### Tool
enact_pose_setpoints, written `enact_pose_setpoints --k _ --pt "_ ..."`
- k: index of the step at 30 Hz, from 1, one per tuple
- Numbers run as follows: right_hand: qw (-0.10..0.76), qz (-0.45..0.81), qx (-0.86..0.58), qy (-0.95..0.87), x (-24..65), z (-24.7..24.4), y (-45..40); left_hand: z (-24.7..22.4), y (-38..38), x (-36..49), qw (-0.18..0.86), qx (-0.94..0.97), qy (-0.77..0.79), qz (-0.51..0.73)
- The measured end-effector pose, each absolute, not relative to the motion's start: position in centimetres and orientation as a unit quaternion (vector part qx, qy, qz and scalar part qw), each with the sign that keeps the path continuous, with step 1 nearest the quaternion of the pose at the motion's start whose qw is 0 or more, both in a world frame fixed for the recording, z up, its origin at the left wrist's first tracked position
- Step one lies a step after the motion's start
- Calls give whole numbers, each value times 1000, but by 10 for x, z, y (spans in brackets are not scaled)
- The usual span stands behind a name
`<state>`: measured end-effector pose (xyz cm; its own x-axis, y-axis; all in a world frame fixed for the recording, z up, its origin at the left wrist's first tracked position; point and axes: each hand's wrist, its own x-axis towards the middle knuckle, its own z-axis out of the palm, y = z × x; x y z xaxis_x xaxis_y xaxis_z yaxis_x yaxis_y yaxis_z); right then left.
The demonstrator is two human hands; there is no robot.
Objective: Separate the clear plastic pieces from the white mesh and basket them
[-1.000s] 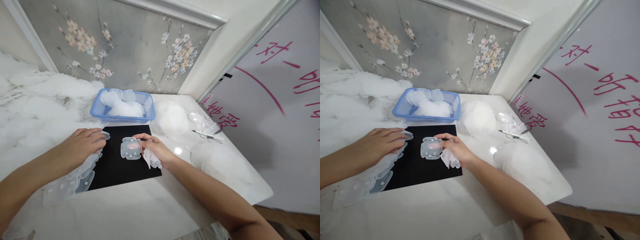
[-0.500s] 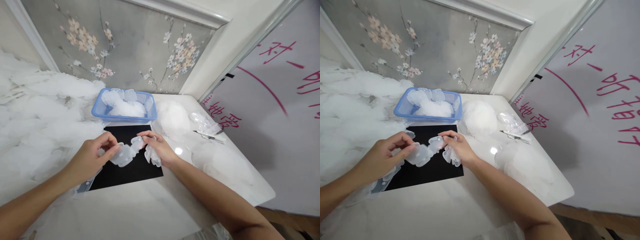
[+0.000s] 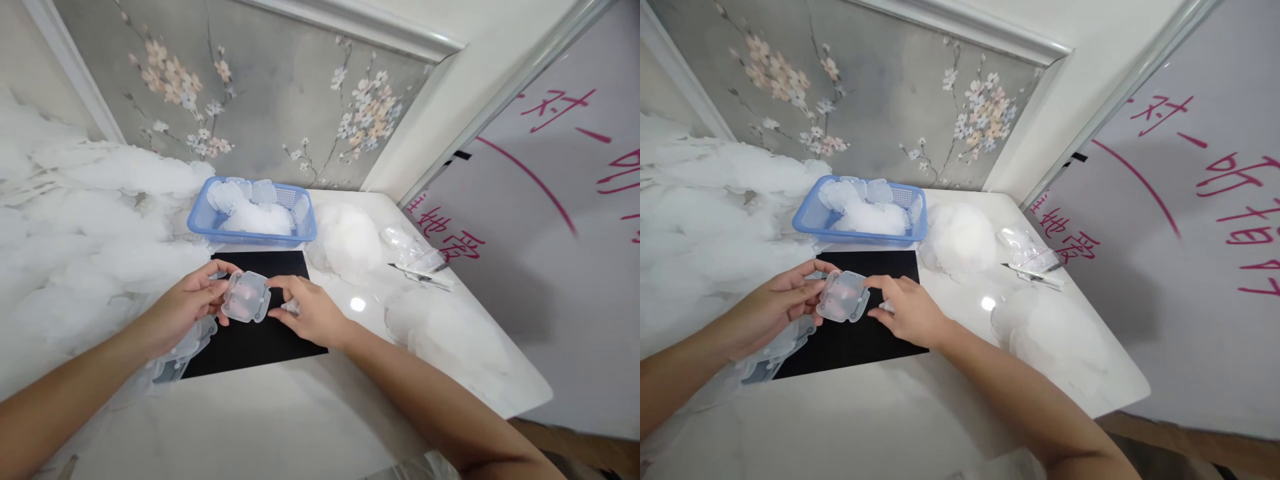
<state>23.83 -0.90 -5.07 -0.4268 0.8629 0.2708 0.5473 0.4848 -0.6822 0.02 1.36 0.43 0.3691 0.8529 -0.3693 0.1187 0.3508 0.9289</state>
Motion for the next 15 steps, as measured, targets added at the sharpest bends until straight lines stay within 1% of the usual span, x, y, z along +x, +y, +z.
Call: enact_pose_setpoints --k 2,4,8,10,12,15 --pt "291 194 -410 -843 236 -57 -9 3 14 -1 663 499 489 270" --pt "295 155 -391 -858 234 -62 -7 3 13 -1 659 507 491 261" --pt "314 124 -372 -865 232 -64 -6 5 12 2 645 530 489 252" --pt "344 134 -361 -856 232 -61 -8 7 13 0 628 567 482 228" --pt "397 194 -363 -821 231 -56 -10 9 15 -9 557 649 485 181" --pt "450 379 -407 -699 231 -48 -11 9 21 -33 346 801 477 102"
